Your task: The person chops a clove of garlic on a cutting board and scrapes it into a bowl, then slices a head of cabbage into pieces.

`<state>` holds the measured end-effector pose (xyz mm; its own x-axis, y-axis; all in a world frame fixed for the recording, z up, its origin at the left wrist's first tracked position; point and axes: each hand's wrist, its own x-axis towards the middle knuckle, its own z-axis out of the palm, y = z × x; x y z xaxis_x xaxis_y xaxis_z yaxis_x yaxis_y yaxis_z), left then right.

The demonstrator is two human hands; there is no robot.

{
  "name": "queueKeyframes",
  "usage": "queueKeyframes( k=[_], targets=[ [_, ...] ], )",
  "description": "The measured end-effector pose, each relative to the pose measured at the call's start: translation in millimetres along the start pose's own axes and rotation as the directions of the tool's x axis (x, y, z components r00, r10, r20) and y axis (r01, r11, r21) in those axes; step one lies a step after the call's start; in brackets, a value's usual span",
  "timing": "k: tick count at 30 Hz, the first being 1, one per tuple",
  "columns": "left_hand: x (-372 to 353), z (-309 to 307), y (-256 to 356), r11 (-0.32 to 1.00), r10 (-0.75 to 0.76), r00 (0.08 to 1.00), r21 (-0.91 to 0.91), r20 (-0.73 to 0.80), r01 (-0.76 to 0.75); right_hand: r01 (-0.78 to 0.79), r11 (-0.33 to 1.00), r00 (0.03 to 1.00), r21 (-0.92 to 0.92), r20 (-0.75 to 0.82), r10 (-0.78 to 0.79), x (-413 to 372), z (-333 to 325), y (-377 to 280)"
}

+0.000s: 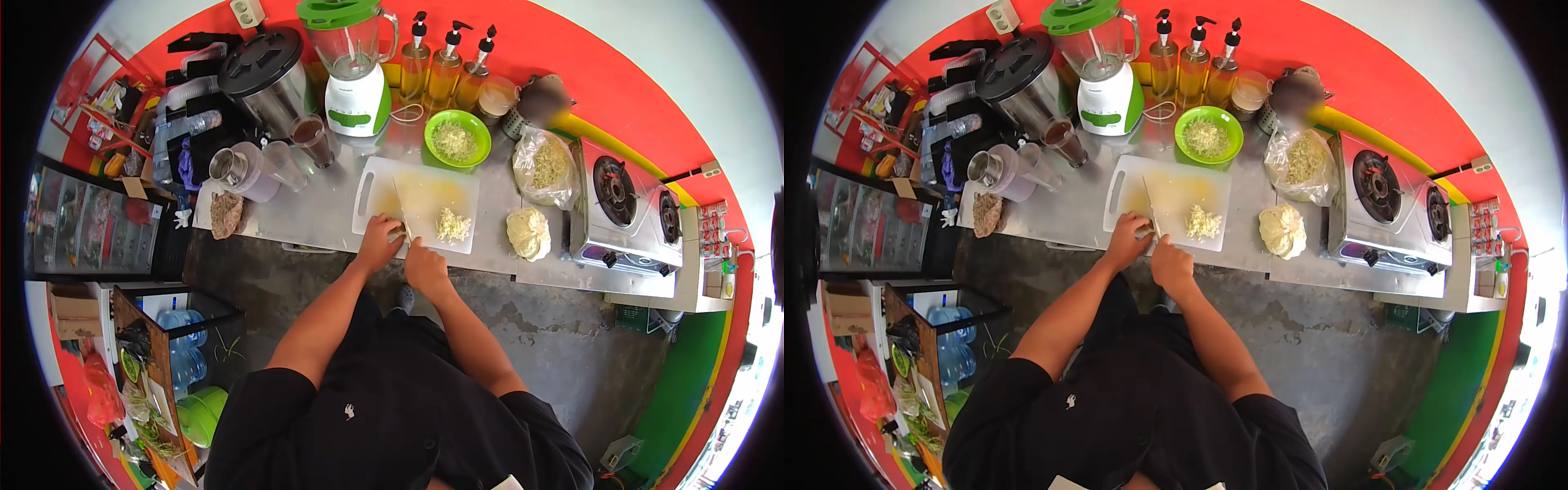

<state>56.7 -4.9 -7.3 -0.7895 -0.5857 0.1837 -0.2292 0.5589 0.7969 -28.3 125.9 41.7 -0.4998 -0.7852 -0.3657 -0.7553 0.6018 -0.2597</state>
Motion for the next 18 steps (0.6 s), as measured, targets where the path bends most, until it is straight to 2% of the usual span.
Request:
queueKeyframes(
  k=[3, 7, 9, 12, 16, 18],
  targets=[
    [-3.0, -2.0, 1.3, 1.0, -0.003, 1.0, -0.028, 0.002, 0.004, -0.018, 0.999, 0.996, 0.05, 0.084, 0.014, -6.7, -8.6, -0.1],
    [-1.1, -2.8, 4.5, 1.0, 0.008, 1.0, -0.024, -0.021, -0.009, -0.005, 1.0, 1.0, 0.008, 0.023, 0.004, 0.8, 0.8, -5.6],
    [-0.5, -4.6, 5.3, 1.0, 0.004, 1.0, -0.025, -0.022, -0.004, -0.05, 0.995, 0.998, 0.086, 0.05, 0.046, 9.2, 0.3, -8.7],
    [-4.1, -8.3, 8.1, 1.0, 0.022, 1.0, -0.008, 0.004, -0.022, -0.028, 0.994, 0.994, 0.101, 0.105, 0.018, 6.8, -4.8, -1.7],
    [-6.0, -5.5, 7.9, 0.998, 0.034, 0.999, -0.044, -0.027, -0.035, -0.031, 0.998, 0.993, 0.049, 0.119, 0.025, -3.8, 1.7, 0.3],
    [-5.2, -5.4, 6.0, 0.997, 0.061, 0.997, -0.044, -0.054, -0.063, -0.057, 0.994, 0.996, 0.095, 0.073, 0.051, 1.2, 3.2, -4.5]
  ],
)
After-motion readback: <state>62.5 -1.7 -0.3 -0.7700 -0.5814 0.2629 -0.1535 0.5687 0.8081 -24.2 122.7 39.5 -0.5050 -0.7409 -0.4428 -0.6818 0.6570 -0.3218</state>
